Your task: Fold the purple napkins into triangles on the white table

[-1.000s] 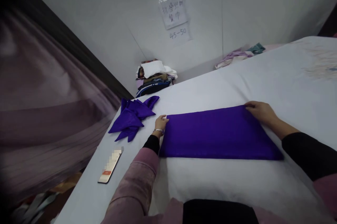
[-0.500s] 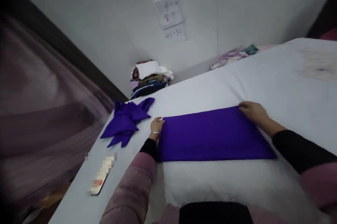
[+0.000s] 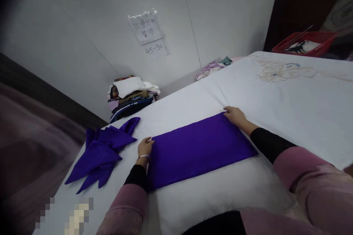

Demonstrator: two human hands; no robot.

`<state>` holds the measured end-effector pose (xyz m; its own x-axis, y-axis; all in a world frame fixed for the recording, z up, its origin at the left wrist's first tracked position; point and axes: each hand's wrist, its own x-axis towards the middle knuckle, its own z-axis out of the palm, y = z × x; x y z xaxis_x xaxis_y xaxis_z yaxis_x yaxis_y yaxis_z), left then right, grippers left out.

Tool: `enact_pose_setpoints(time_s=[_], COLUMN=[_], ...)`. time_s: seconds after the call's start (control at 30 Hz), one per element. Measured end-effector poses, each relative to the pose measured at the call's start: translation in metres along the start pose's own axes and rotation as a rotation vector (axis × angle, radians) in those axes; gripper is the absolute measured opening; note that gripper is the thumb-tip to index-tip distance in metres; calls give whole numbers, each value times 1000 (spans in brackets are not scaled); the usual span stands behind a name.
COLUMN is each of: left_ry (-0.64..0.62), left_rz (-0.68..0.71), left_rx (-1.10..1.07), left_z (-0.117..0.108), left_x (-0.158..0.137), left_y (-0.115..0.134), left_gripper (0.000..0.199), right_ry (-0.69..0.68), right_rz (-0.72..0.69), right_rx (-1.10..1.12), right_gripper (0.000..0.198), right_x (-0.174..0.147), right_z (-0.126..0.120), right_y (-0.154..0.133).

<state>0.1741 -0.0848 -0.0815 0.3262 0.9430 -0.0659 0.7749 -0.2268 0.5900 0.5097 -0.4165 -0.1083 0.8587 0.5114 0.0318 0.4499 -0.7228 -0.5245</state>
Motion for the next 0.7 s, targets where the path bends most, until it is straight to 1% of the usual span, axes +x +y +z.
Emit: enact_pose_setpoints(time_s=[0.33,0.5,0.7], left_ry=[-1,-19,-22], left_rz=[15,12,-3], left_rx=[39,52,75], left_z=[1,0,3], left_x=[0,1,1], left_y=[6,7,6], left_gripper=[22,22,23], right_ry=[36,32,21], right_rz=[32,29,31], right_rx=[-81,-105,-141], right_gripper=[39,42,41], right_x=[-5,-7,-7], right_z=[-2,-3,-4], right_y=[-9,-8,-7])
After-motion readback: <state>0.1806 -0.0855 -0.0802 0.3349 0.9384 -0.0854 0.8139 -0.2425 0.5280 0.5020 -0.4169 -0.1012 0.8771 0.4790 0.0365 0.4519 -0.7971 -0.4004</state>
